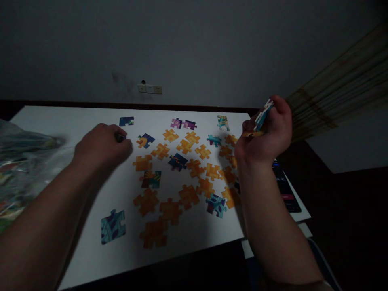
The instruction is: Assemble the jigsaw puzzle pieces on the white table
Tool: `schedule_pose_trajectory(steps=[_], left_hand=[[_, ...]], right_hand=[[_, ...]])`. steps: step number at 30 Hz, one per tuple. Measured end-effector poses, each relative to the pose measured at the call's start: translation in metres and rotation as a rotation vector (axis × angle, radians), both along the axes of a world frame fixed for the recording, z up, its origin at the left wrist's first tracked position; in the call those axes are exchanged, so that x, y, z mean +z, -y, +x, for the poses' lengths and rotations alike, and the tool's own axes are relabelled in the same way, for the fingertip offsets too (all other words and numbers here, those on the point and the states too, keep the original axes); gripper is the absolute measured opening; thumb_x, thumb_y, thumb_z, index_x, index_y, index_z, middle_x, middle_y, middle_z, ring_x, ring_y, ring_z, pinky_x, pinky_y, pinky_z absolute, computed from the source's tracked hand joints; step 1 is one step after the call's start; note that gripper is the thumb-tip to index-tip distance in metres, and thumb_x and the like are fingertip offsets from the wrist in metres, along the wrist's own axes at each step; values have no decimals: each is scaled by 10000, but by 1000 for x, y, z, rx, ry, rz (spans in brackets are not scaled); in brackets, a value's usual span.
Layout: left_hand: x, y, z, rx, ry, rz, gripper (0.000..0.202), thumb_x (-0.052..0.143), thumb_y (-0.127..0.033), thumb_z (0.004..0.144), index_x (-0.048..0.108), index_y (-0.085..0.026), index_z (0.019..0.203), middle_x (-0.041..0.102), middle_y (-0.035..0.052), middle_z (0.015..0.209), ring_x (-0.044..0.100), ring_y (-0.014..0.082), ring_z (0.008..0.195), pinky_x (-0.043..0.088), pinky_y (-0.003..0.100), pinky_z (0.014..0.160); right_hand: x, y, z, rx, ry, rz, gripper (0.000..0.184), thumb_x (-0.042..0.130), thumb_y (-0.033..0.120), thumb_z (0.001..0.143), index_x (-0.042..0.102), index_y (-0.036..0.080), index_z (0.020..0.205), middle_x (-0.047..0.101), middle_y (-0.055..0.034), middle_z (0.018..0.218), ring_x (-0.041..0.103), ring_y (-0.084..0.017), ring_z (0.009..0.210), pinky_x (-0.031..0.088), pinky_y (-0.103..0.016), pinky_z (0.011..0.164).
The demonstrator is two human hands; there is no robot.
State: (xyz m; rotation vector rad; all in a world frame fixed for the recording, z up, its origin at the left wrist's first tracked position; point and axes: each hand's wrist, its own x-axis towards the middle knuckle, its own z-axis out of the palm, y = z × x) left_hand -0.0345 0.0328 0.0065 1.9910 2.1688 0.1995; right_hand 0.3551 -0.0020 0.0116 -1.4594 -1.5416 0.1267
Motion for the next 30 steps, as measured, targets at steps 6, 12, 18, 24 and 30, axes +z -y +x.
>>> schedule_pose_trajectory(steps=[6,12,18,24,30], left_hand=[[4,6,5,25,10,124,388,736,-454,874,820,-214,1167,756,202,1397,718,480,1158,599,596,915],[4,20,14,-368,443,375,232,658,-393,950,789,-226,1044,819,93,1081,745,272,931,579,411,906],[-7,39,35,-851,817,-344,295,869,-481,896,819,-207,995,775,24,834,662,162,705,512,268,639],[-16,35,30,-787,727,-322,170,823,-378,897,829,-224,968,752,-10,779,647,143,682,484,240,636],[-17,33,20,-741,766,-414,208,786,-432,969,864,-245,1014,781,2,787,692,163,689,521,250,657]], right_hand=[[-5,0,-7,-250,-204,189,574,451,683,1127,727,306,1460,724,-169,1255,780,-372,1067,585,-419,678],[11,16,-39,219,-161,-113,450,649,647,1071,826,270,1242,788,-122,1000,749,-305,903,574,-408,720],[13,42,-82,878,193,-706,85,792,276,968,857,228,997,795,8,833,677,-138,727,457,-276,695],[-1,43,-95,744,125,-532,134,761,352,1011,820,238,1048,807,3,873,658,-145,746,458,-294,752],[4,45,-99,744,271,-560,161,687,347,1051,805,237,1048,820,-19,917,671,-161,773,425,-301,749]])
